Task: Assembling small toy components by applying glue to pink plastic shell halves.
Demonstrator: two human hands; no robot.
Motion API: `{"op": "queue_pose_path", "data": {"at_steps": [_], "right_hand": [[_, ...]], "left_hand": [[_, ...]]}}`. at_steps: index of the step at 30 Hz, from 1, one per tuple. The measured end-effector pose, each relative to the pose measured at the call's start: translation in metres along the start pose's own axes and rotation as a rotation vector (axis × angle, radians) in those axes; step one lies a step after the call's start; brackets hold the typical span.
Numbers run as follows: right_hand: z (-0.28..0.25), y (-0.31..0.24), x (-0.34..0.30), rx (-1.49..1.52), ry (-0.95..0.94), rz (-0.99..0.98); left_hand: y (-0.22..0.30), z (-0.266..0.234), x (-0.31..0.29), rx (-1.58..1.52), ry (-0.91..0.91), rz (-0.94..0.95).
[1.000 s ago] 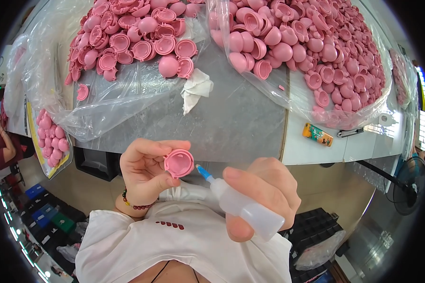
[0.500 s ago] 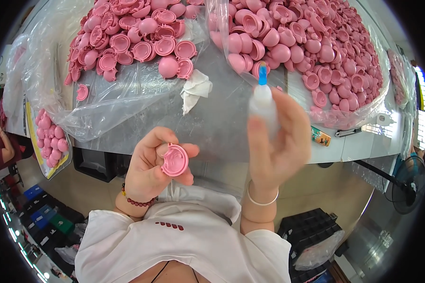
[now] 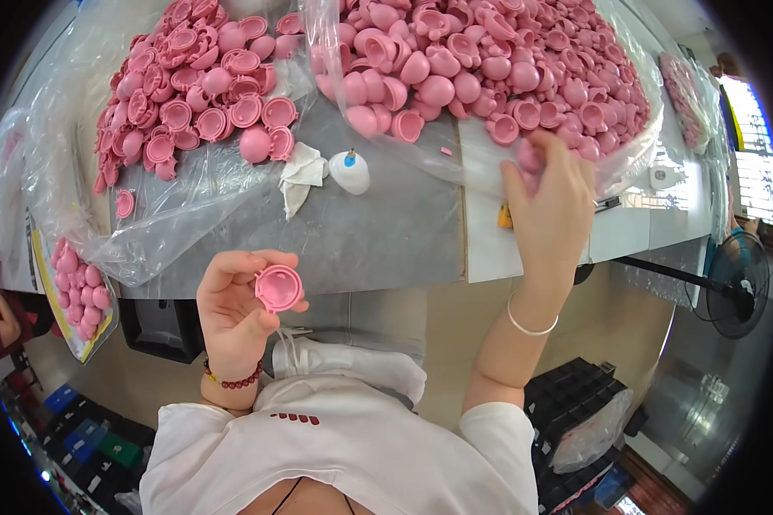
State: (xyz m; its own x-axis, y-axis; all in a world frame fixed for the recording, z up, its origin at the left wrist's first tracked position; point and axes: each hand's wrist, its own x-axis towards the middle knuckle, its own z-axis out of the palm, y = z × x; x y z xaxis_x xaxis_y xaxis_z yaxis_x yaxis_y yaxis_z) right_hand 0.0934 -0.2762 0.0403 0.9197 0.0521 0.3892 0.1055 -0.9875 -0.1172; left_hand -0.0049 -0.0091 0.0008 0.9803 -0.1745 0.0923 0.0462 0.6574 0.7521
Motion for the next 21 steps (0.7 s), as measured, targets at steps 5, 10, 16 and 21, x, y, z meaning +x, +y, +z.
{"op": "queue_pose_path", "data": {"at_steps": [5, 10, 16, 21], "right_hand": [[-0.006, -0.015, -0.008, 0.212, 0.029, -0.015], [-0.012, -0.068, -0.041, 0.817, -0.328, -0.074], [-0.004, -0.082, -0.053, 0.716, -0.237, -0.199], [-0.014, -0.091, -0.061, 1.028, -0.177, -0.242]], "left_hand": [[0.000, 0.003, 0.003, 0.014, -0.031, -0.015], [0.004, 0.012, 0.003, 0.071, 0.163, -0.074], [0.003, 0.008, 0.003, 0.127, 0.127, -0.069], [-0.001, 0.007, 0.003, 0.345, -0.021, 0.021]]}}
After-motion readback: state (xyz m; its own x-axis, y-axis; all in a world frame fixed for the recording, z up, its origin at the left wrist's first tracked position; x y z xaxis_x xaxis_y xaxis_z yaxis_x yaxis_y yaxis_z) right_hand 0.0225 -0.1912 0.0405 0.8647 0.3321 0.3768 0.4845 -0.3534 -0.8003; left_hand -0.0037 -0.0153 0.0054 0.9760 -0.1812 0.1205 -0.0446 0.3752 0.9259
